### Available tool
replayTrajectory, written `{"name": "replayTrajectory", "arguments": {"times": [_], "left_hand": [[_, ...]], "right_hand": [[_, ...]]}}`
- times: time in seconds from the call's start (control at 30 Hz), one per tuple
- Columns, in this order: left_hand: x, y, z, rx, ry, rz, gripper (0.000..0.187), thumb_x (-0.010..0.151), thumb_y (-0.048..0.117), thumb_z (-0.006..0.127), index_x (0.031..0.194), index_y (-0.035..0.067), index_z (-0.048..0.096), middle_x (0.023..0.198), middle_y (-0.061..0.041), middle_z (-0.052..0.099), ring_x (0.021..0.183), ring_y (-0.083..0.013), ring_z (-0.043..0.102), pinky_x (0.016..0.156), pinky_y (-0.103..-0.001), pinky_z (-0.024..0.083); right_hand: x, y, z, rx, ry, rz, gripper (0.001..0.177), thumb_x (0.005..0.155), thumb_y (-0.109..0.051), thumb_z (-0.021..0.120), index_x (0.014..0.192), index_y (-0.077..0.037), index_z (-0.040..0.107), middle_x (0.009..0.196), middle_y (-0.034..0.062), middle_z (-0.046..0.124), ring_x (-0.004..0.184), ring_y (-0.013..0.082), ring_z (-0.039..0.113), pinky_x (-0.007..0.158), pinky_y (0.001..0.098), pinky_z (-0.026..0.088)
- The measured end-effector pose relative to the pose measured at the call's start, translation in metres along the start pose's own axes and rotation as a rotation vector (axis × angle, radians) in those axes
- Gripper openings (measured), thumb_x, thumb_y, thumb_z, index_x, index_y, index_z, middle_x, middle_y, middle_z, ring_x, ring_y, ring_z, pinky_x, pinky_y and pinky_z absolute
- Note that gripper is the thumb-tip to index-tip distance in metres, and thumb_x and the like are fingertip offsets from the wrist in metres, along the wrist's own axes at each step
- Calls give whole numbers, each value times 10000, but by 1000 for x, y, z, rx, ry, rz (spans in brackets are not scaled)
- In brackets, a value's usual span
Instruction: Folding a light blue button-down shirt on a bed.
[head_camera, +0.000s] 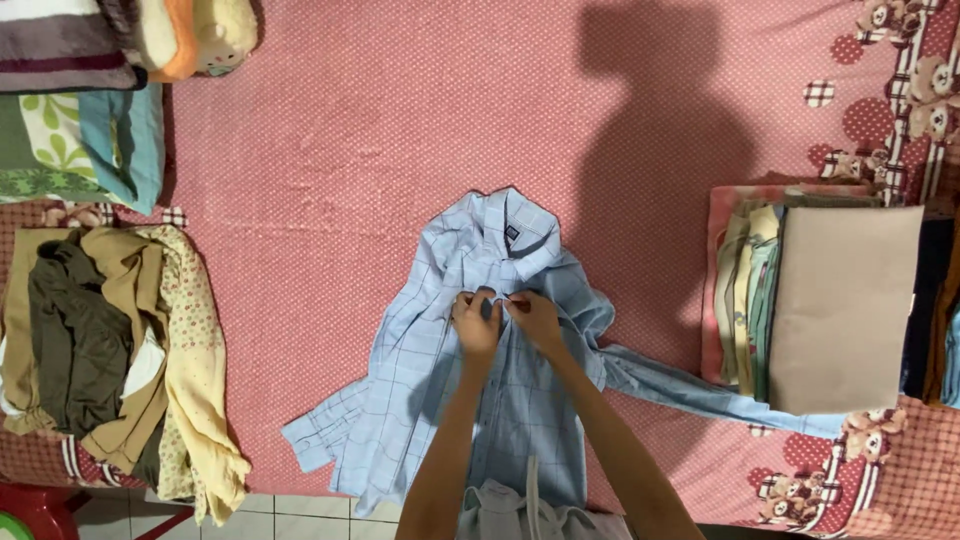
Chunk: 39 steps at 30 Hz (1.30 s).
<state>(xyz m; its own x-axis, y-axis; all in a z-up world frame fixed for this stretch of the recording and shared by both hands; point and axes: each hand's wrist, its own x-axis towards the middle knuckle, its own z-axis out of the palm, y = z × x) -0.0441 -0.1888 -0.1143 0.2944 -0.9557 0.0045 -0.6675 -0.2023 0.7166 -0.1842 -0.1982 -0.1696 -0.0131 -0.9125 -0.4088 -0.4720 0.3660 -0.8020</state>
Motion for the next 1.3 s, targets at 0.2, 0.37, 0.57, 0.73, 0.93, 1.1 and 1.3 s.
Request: {"name": "replayTrajectory", "arguments": {"times": [0.2, 0.37, 0.57, 0.73, 0.93, 1.1, 1.3], "left_hand": [[2, 3, 3, 96, -69, 161, 218, 844, 110, 740, 1052, 86, 679, 1048, -138, 610, 999, -361, 580, 857, -498, 471], [13, -6, 3, -33, -150, 161, 171, 814, 23, 726, 970, 50, 662, 967, -154, 629, 916, -365, 623, 816, -460, 513], [-9, 0, -17, -389, -174, -7, 92, 831, 12, 766, 903, 26, 711, 847, -103, 717, 753, -224, 687, 706, -335, 554], [-44, 8, -39, -727, -226, -153, 64, 892, 44, 774, 944, 18, 748, 840, -22, 745, 771, -75, 658, 713, -242, 539], [-74, 29, -73, -872, -343, -221, 67, 916, 30, 757, 981, 14, 752, 861, -7, 742, 779, -61, 647, 691, -221, 511], [-97, 42, -86, -1035, -407, -196, 68, 942, 11, 718, 1006, -2, 732, 905, -32, 757, 805, -81, 676, 727, -229, 536], [-113, 65, -109, -1074, -419, -132, 90, 944, 37, 729, 1015, -19, 740, 913, -45, 767, 829, -88, 696, 756, -234, 551]], "right_hand": [[1, 7, -2, 45, -46, -1, 304, 865, -304, 779, 1021, -43, 772, 907, 108, 785, 805, 198, 754, 752, 312, 579], [-22, -30, -25, 118, -17, 25, 291, 890, -280, 756, 1030, -25, 780, 903, 104, 790, 791, 172, 740, 725, 308, 572], [-70, -82, -51, 165, 104, -6, 281, 893, -256, 769, 1025, -9, 795, 846, 89, 791, 749, 121, 714, 698, 279, 552], [-114, -99, -53, 304, 191, -153, 240, 892, -208, 786, 1011, 1, 788, 852, 60, 791, 762, 76, 698, 709, 245, 554], [-164, -109, -61, 274, 241, -211, 231, 885, -190, 793, 1020, -3, 785, 902, 65, 802, 782, 86, 718, 727, 245, 565], [-201, -112, -69, 337, 281, -295, 206, 895, -152, 781, 1035, -1, 781, 940, 67, 802, 821, 94, 717, 751, 252, 565], [-243, -124, -80, 494, 217, -293, 201, 941, -97, 716, 1108, 9, 753, 938, 52, 785, 851, 100, 718, 756, 245, 576]]}}
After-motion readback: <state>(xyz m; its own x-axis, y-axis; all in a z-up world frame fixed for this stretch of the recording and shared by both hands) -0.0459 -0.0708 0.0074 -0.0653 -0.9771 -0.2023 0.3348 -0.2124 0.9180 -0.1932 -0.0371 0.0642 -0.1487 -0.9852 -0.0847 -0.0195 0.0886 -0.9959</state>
